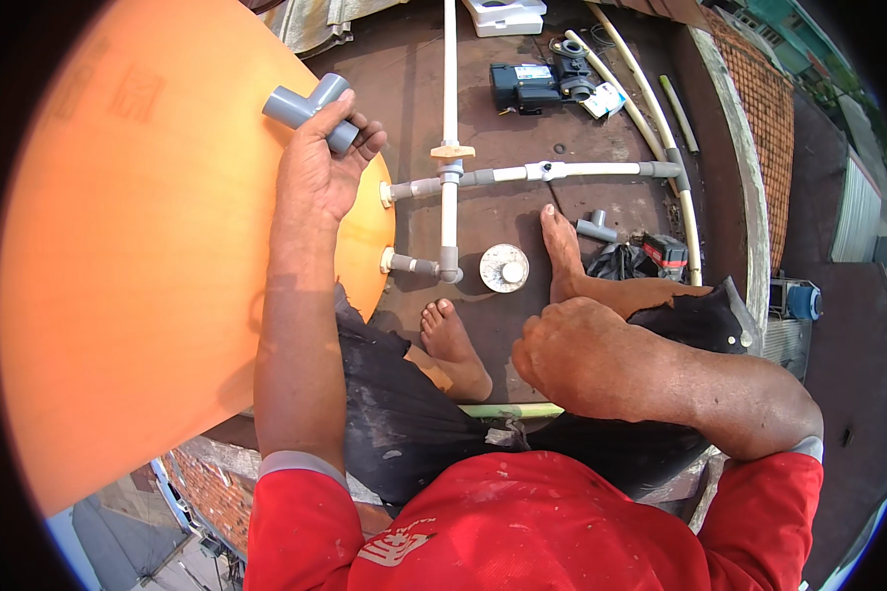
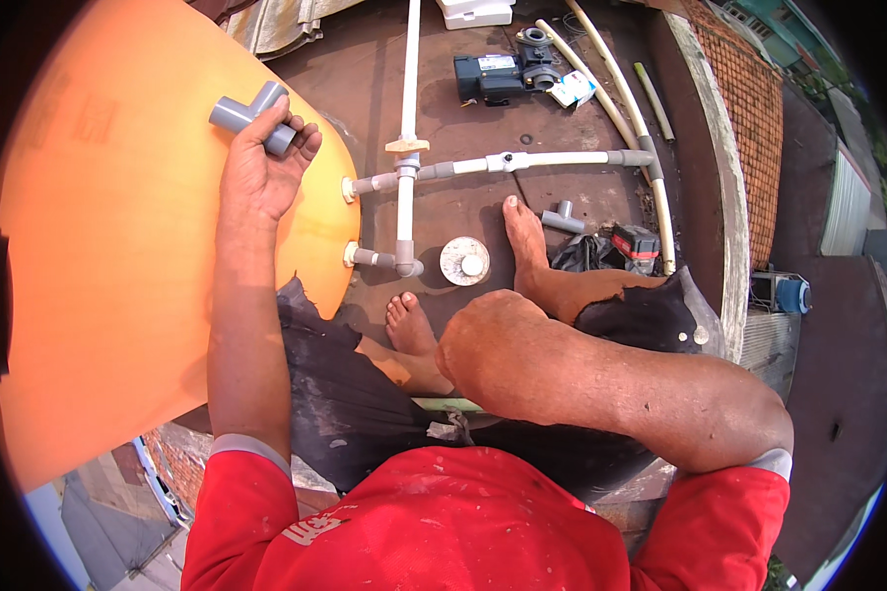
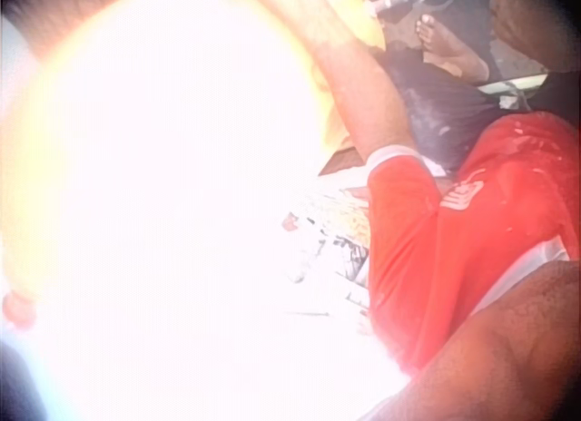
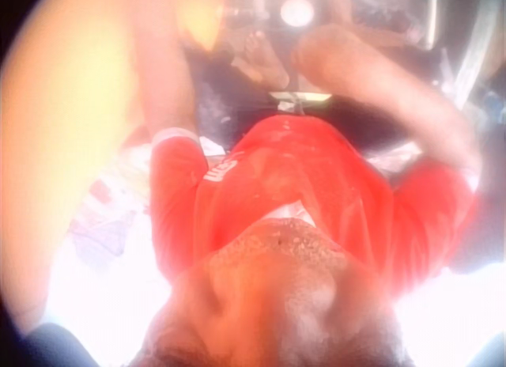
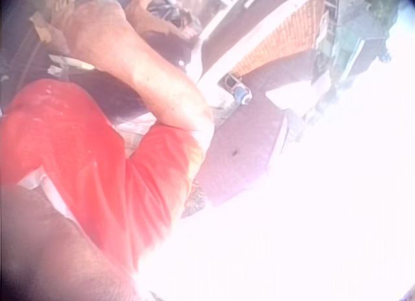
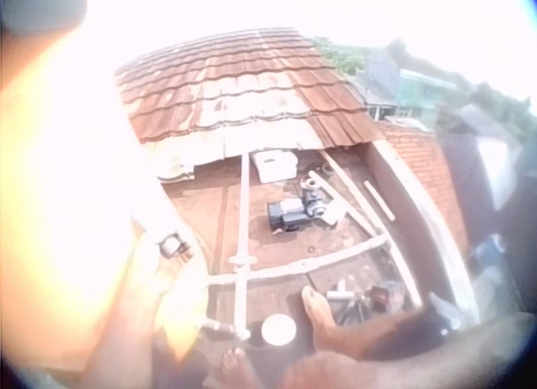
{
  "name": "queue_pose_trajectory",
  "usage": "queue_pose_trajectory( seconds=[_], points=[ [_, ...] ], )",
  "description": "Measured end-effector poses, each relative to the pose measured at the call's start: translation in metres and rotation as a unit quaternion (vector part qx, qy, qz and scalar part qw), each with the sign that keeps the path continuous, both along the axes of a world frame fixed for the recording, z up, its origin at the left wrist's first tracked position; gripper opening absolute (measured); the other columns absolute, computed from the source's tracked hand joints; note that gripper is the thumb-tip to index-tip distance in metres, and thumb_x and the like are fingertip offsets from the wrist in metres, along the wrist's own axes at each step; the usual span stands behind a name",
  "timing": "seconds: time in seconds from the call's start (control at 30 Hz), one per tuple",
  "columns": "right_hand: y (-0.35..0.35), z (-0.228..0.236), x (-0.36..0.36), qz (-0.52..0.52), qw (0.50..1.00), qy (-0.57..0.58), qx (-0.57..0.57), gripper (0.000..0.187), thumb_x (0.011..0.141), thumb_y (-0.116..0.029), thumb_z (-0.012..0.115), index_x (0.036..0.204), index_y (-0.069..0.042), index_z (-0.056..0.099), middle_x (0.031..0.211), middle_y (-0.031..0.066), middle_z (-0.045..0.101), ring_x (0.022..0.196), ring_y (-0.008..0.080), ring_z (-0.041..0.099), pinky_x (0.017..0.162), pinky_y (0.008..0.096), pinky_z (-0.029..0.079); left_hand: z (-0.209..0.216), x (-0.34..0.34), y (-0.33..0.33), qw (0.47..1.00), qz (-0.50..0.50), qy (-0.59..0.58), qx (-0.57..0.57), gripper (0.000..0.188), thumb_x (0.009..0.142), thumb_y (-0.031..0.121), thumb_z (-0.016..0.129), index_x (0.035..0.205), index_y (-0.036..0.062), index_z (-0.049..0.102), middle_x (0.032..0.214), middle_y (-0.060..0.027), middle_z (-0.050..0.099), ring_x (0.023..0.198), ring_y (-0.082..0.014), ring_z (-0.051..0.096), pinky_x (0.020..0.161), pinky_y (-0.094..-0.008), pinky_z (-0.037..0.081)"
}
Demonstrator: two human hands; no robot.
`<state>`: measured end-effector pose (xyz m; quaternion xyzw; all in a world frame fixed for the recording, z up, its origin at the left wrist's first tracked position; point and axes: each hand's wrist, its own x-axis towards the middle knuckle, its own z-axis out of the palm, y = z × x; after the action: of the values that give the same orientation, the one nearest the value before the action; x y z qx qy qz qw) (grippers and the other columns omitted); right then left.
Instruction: The person sits on a rooftop and assembles a PVC pipe system connected to a large orange water tank. They handle various pipe fittings and sections, applying sealant and joining components by hand.
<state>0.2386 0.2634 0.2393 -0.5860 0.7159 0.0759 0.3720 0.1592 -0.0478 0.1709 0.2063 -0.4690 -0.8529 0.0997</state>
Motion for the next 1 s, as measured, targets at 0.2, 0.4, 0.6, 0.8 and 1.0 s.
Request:
queue_pose_trajectory(
  seconds=[0.2, 0.4, 0.6, 0.8, 1.0],
  points=[
    [0.005, -0.01, 0.003, 0.0, 0.998, 0.028, -0.048, 0.013, 0.082, -0.004, 0.077, 0.095, -0.002, 0.08, 0.084, 0.0136, 0.078, 0.086, 0.0284, 0.08, 0.073, 0.0399, 0.062, 0.001, 0.0, 0.003, 1.0, 0.002, -0.004, 0.003, 0.021, 0.098, 0.013, 0.078, 0.111, 0.0012, 0.065, 0.089, -0.0104, 0.067, 0.085, -0.0262, 0.07, 0.083, -0.0408, 0.063],
    [0.01, -0.015, 0.005, -0.02, 0.994, 0.03, -0.105, 0.014, 0.076, -0.003, 0.079, 0.09, -0.003, 0.081, 0.078, 0.0129, 0.078, 0.081, 0.0284, 0.081, 0.066, 0.0407, 0.062, 0.002, 0.0, 0.0, 1.0, -0.003, -0.002, -0.006, 0.02, 0.099, 0.013, 0.077, 0.111, 0.0015, 0.065, 0.09, -0.011, 0.068, 0.087, -0.0272, 0.07, 0.086, -0.0421, 0.063],
    [0.011, -0.012, 0.004, 0.005, 0.993, 0.049, -0.107, 0.012, 0.077, -0.003, 0.078, 0.089, -0.005, 0.08, 0.077, 0.0117, 0.077, 0.08, 0.0279, 0.08, 0.066, 0.0403, 0.061, -0.001, -0.001, 0.0, 1.0, -0.007, 0.004, 0.001, 0.019, 0.099, 0.013, 0.077, 0.11, 0.002, 0.066, 0.089, -0.0106, 0.068, 0.086, -0.0271, 0.07, 0.085, -0.0417, 0.064],
    [0.01, -0.014, 0.004, -0.001, 0.994, 0.047, -0.1, 0.01, 0.079, -0.004, 0.078, 0.089, -0.006, 0.079, 0.078, 0.0109, 0.077, 0.081, 0.028, 0.08, 0.068, 0.0404, 0.062, -0.001, 0.0, -0.001, 1.0, -0.007, 0.004, 0.004, 0.02, 0.099, 0.013, 0.078, 0.11, 0.0024, 0.066, 0.089, -0.0103, 0.068, 0.085, -0.0264, 0.07, 0.084, -0.0411, 0.064],
    [0.009, -0.007, 0.003, 0.007, 0.995, 0.046, -0.085, 0.011, 0.08, -0.005, 0.077, 0.091, -0.006, 0.079, 0.079, 0.011, 0.077, 0.082, 0.0279, 0.08, 0.069, 0.0401, 0.062, 0.001, 0.001, 0.0, 1.0, -0.011, 0.007, 0.004, 0.019, 0.099, 0.013, 0.077, 0.11, 0.0021, 0.065, 0.089, -0.0102, 0.068, 0.086, -0.026, 0.07, 0.084, -0.0409, 0.065]
  ],
)
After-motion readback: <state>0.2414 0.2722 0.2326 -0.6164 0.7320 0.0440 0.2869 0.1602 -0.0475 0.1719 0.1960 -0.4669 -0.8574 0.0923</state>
